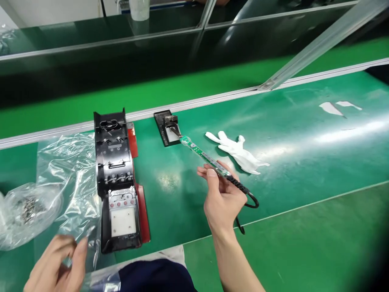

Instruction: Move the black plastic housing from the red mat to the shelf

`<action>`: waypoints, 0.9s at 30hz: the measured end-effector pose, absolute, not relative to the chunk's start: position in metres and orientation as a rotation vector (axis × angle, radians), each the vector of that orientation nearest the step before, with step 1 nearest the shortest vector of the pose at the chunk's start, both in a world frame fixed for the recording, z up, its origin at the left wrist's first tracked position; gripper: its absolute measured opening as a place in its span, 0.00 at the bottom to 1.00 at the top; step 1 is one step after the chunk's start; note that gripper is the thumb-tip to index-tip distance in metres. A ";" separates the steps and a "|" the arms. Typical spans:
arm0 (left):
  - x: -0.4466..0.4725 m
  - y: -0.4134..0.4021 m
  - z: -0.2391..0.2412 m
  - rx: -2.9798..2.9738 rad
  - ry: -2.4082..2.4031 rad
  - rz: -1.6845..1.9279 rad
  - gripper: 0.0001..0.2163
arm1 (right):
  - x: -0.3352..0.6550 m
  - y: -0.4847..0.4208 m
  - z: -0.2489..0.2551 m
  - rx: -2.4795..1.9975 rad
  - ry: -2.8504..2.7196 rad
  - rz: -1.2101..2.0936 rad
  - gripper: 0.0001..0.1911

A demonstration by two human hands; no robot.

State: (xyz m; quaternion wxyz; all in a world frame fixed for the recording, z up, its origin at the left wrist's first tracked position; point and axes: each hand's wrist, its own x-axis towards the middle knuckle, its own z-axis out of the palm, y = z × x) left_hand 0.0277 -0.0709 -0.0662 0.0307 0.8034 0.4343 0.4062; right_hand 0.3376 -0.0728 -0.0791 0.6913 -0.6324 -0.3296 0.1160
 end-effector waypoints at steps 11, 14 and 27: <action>0.044 -0.030 -0.090 2.186 1.674 0.575 0.19 | 0.262 -0.127 -0.112 -1.478 -1.201 0.437 0.10; 0.055 -0.027 -0.093 2.244 1.710 0.553 0.14 | 0.264 -0.136 -0.096 -1.493 -1.424 0.106 0.07; 0.070 -0.012 -0.094 2.336 1.845 0.589 0.15 | 0.248 -0.129 -0.104 -1.672 -1.284 0.516 0.12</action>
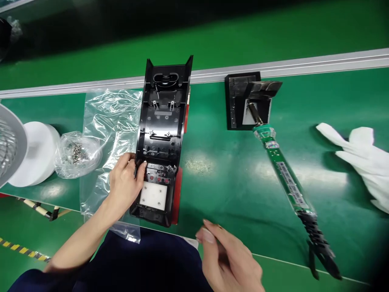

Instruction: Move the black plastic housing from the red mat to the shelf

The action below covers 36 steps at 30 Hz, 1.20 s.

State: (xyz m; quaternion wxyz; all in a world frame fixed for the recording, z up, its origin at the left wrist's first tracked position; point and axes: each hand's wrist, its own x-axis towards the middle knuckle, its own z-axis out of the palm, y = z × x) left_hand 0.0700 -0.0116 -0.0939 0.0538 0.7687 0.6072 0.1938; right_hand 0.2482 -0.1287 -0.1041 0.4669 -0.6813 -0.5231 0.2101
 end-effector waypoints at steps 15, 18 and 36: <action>0.072 -0.013 -0.099 2.317 1.899 0.622 0.15 | 0.241 -0.114 -0.114 -1.396 -1.514 0.727 0.09; 0.066 -0.013 -0.096 2.203 1.846 0.637 0.19 | 0.238 -0.117 -0.115 -1.421 -1.520 0.702 0.08; -0.034 -0.037 -0.105 1.987 2.236 0.787 0.34 | 0.225 -0.084 -0.086 -1.675 -1.625 0.219 0.15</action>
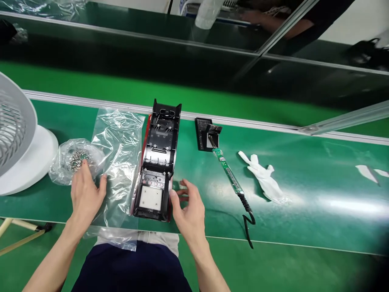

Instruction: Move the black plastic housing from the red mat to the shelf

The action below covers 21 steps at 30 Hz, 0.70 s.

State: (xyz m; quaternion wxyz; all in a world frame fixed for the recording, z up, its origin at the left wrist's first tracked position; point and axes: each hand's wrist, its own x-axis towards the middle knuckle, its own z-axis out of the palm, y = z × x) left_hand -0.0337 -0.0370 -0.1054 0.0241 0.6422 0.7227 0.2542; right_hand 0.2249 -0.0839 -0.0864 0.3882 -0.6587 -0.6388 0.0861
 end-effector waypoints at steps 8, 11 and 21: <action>-0.049 -0.015 -0.088 2.112 1.938 0.890 0.15 | 0.228 -0.041 -0.028 -1.357 -2.003 -0.090 0.04; -0.045 -0.015 -0.085 2.125 1.781 1.050 0.12 | 0.227 -0.016 -0.010 -1.514 -2.211 -0.169 0.06; -0.043 0.008 -0.070 1.099 1.524 0.939 0.35 | 0.195 0.068 -0.006 -1.897 -3.100 0.049 0.09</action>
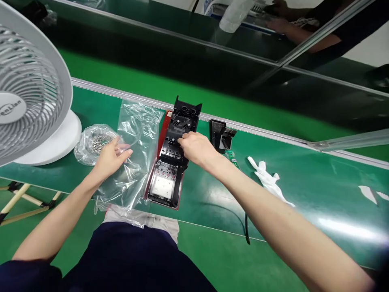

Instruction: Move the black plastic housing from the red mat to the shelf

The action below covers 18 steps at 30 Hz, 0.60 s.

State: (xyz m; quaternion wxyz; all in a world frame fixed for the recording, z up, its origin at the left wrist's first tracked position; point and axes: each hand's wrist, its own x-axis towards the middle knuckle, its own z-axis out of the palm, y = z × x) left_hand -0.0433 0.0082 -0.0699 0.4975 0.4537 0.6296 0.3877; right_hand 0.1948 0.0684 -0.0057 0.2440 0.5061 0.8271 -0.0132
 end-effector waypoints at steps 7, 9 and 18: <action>-0.039 0.036 -0.050 0.776 1.363 0.988 0.11 | 0.205 0.075 0.039 1.388 2.276 -0.006 0.05; -0.033 0.046 -0.044 0.773 1.230 1.012 0.10 | 0.205 0.073 0.060 1.416 2.308 -0.007 0.04; 0.030 0.101 -0.033 0.656 0.542 0.953 0.19 | 0.195 0.104 0.059 1.132 2.507 0.096 0.08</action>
